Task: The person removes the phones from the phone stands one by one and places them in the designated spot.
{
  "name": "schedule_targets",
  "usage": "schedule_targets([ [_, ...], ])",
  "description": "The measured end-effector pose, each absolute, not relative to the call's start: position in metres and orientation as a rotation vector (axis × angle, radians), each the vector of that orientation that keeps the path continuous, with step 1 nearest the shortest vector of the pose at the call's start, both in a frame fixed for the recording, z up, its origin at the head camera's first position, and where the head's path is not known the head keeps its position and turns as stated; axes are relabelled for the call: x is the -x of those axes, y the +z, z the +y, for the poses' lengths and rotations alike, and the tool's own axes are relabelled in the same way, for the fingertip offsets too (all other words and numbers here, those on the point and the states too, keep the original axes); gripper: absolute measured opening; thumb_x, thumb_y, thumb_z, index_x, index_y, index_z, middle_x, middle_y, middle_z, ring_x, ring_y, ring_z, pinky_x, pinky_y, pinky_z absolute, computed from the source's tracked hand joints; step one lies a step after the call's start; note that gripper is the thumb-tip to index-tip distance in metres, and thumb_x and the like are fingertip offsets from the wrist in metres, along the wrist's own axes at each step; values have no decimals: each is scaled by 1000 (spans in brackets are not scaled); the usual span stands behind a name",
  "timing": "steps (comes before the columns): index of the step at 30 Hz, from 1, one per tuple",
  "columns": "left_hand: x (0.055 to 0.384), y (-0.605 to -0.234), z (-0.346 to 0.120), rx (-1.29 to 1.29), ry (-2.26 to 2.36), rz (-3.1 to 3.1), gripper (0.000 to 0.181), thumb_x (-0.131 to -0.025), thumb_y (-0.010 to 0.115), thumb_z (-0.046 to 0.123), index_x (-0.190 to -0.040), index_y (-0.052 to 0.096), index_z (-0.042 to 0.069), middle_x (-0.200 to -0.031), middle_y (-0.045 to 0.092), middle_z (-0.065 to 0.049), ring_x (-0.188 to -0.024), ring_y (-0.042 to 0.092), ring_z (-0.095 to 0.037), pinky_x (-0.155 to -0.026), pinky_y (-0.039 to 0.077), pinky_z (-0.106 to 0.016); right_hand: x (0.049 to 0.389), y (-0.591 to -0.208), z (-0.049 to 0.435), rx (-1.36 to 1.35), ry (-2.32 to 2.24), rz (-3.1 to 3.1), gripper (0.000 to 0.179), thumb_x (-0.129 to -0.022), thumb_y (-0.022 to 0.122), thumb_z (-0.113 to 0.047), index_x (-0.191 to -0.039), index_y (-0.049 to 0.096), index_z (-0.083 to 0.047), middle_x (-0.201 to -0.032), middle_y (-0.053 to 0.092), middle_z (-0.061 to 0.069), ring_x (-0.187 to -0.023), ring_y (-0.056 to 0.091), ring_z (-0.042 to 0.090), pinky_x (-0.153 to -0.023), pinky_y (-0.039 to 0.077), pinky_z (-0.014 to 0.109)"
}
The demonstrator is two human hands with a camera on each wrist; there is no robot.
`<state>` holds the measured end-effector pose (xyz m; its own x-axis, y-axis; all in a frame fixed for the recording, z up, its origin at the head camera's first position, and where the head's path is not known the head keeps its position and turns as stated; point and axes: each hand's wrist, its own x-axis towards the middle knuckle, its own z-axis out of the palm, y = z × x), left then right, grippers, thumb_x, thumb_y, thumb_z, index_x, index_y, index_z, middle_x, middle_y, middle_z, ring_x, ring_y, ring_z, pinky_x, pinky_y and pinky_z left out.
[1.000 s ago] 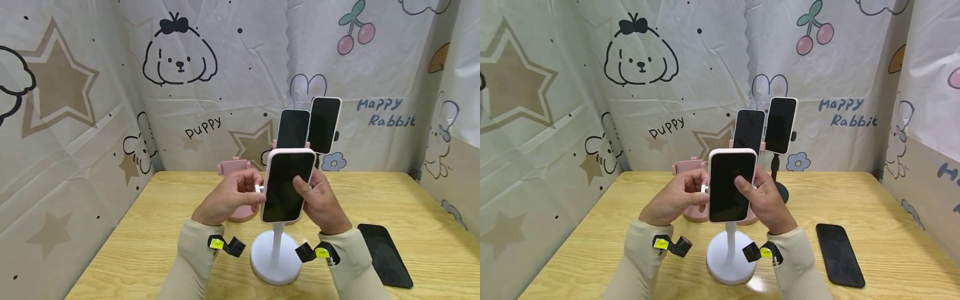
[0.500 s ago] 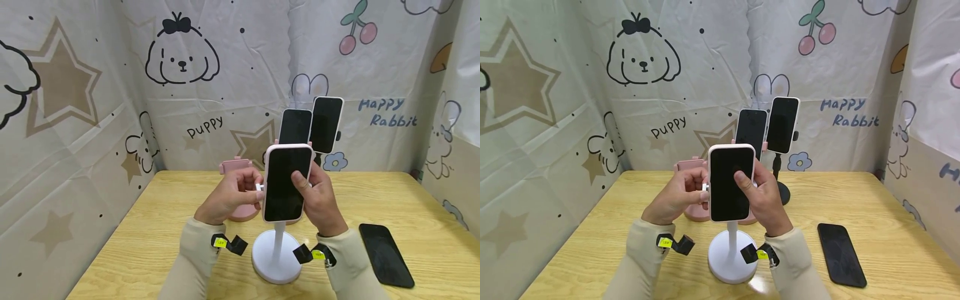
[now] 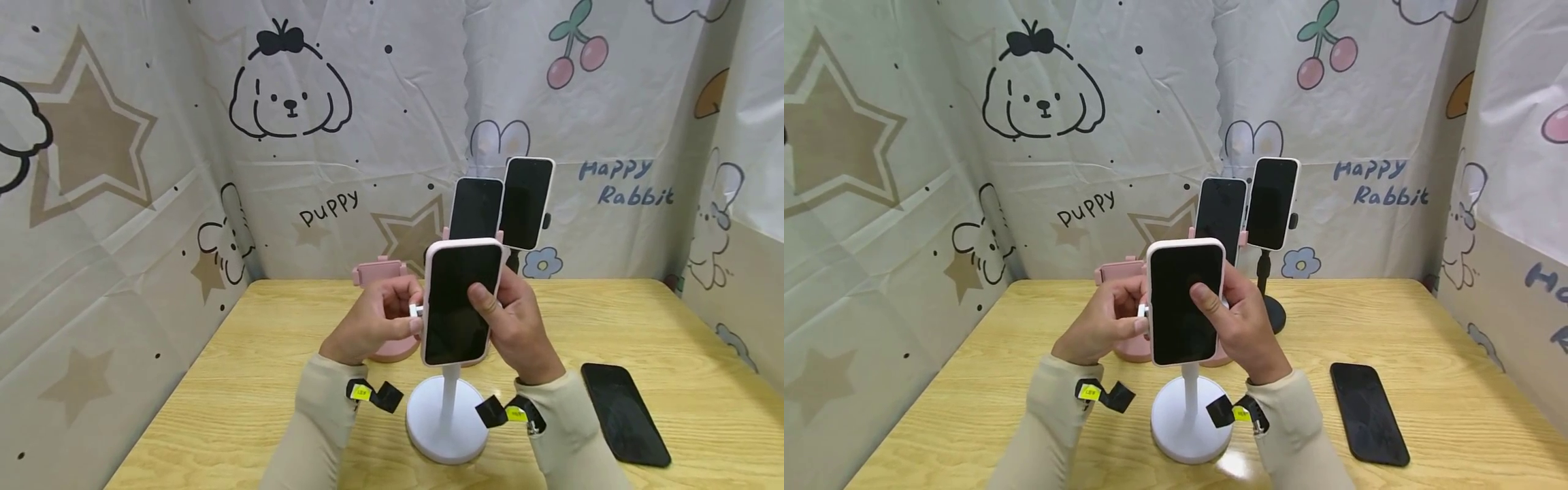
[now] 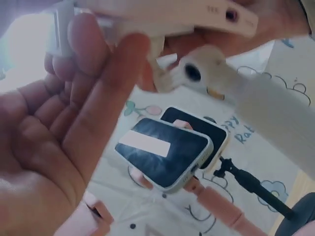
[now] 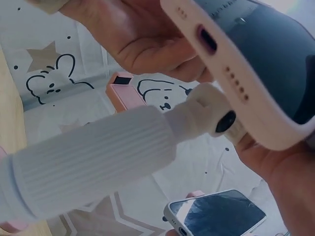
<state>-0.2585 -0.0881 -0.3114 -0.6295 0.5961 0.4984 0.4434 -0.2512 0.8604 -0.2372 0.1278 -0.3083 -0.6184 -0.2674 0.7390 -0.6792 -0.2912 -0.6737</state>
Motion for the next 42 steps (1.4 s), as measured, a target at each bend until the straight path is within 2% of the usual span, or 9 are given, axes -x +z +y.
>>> schedule_targets([
  [4, 261, -313, -90, -1342, 2005, 1844, 23, -80, 64, 9, -84, 44, -3, -75, 57, -2, -65, 60, -13, -63, 55, -24, 236, -308, 129, -1168, 1883, -1715, 32, -98, 52, -6, -130, 54, -6, -118, 65, 4, -102, 65, 20, -82, 56, 35],
  [7, 263, -315, -90, -1352, 2005, 1838, 28, -82, 67, 14, -86, 46, -3, -77, 57, -2, -66, 60, -13, -64, 55, -25, 237, -309, 132, -1238, 1967, -1684, 31, -99, 51, -8, -130, 54, -8, -119, 64, 3, -104, 63, 18, -83, 55, 34],
  [13, 264, -316, -90, -1320, 2024, 1808, 37, -84, 72, 21, -90, 47, -5, -80, 61, -6, -71, 65, -17, -67, 58, -33, 240, -312, 140, -1414, 2181, -1610, 22, -100, 51, -19, -120, 58, -14, -106, 62, 0, -95, 60, 12, -81, 55, 29],
  [17, 262, -314, -90, -1306, 2012, 1791, 34, -84, 71, 17, -92, 47, -7, -80, 61, -10, -72, 68, -22, -69, 59, -41, 240, -314, 142, -1437, 2242, -1595, 21, -100, 51, -21, -118, 59, -14, -103, 61, 0, -94, 59, 11, -79, 54, 27],
  [23, 258, -312, -89, -1276, 1989, 1882, 24, -84, 68, 7, -93, 50, -5, -81, 59, -10, -73, 68, -21, -69, 57, -50, 238, -312, 142, -1461, 2272, -1646, 25, -102, 47, -24, -124, 57, -16, -115, 64, 1, -106, 60, 15, -91, 50, 34],
  [31, 250, -302, -89, -1184, 1956, 2045, 21, -83, 69, -1, -96, 52, -1, -80, 63, -15, -72, 69, -26, -69, 58, -45, 235, -310, 141, -1384, 2239, -1695, 18, -101, 50, -18, -116, 58, -14, -103, 61, 1, -93, 60, 13, -79, 54, 29],
  [36, 243, -294, -89, -1149, 1910, 2214, 22, -82, 72, 3, -95, 54, 1, -88, 61, -16, -75, 67, -26, -69, 58, -38, 233, -307, 141, -1353, 2177, -1720, 20, -101, 49, -13, -118, 58, -11, -106, 60, 3, -93, 60, 15, -79, 55, 31],
  [42, 237, -288, -90, -1141, 1857, 2351, 22, -81, 74, 4, -93, 56, 4, -95, 58, -12, -79, 67, -23, -70, 58, -35, 228, -301, 139, -1286, 2113, -1757, 25, -101, 45, -5, -123, 57, -7, -111, 61, 7, -96, 62, 19, -82, 56, 36],
])
